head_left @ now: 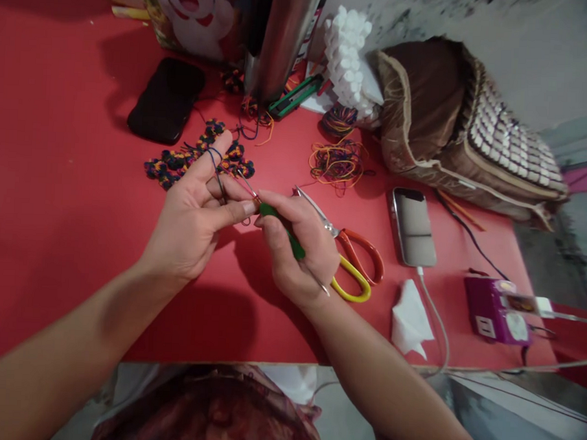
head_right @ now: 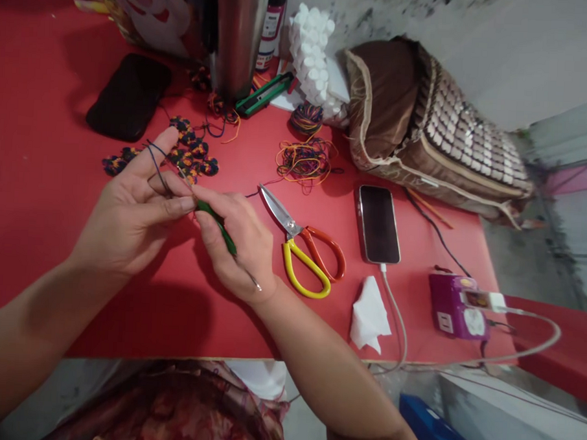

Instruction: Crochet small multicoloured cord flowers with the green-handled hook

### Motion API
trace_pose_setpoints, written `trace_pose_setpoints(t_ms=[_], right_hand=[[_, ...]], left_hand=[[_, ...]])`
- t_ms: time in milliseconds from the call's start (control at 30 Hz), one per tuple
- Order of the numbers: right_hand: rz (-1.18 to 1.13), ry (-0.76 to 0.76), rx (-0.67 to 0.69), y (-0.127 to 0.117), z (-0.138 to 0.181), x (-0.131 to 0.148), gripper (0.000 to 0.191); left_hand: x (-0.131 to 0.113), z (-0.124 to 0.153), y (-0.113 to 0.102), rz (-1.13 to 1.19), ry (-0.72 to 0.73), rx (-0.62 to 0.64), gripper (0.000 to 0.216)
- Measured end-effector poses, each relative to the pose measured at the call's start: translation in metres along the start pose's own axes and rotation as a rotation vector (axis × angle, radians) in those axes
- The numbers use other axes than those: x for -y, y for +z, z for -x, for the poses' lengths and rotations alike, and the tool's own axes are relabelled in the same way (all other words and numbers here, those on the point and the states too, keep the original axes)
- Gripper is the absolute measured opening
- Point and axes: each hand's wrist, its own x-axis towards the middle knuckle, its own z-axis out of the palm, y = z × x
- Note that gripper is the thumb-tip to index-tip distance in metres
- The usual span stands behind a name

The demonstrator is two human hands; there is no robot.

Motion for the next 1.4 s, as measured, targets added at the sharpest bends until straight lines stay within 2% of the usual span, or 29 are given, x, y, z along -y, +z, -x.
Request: trace_pose_setpoints(t_ms=[100,200,300,400,567,700,833,967,1400], right_hand=[[-0.167,0.144,-0.052,0.004,0.004,0.0,0.028],[-0.257,0.198,-0.017,0.002,0.002,-0.001,0.025],[-0.179,0.147,0.003,-0.001,-0.003,0.001,0.019],[-0.031,0.104,-0.025,0.001,-0.002,0.005,0.02],[-0.008,0.116,-0.039,0.005,0.007,0.008,0.025],[-0.14,0.237,-0.076,0.008,0.009,0.007,0.026],[-0.453,0.328,-0.123,0.011,0.001,0.005,0.023],[-0.709,0.444,-0.111,0.011,-0.006,0.003,0.02],[-0.821,0.54,-0.126,0.01,-0.009,0.008,0.014]], left_hand=[[-0.005,0.0,0.0,-0.015,0.011,-0.001,0.075],[-0.008,0.0,0.001,-0.078,0.072,-0.014,0.086],[-0.004,0.001,0.002,-0.145,0.113,-0.018,0.089],[0.001,0.001,0.002,-0.198,0.135,-0.044,0.08],[-0.007,-0.001,0.001,-0.039,0.046,0.024,0.067],[-0.016,-0.004,-0.001,0.015,0.016,0.053,0.063],[-0.016,-0.004,-0.001,-0.012,0.021,0.024,0.062],[-0.013,-0.003,-0.002,-0.07,0.045,0.004,0.062],[-0.012,-0.003,-0.002,-0.125,0.098,-0.016,0.059]])
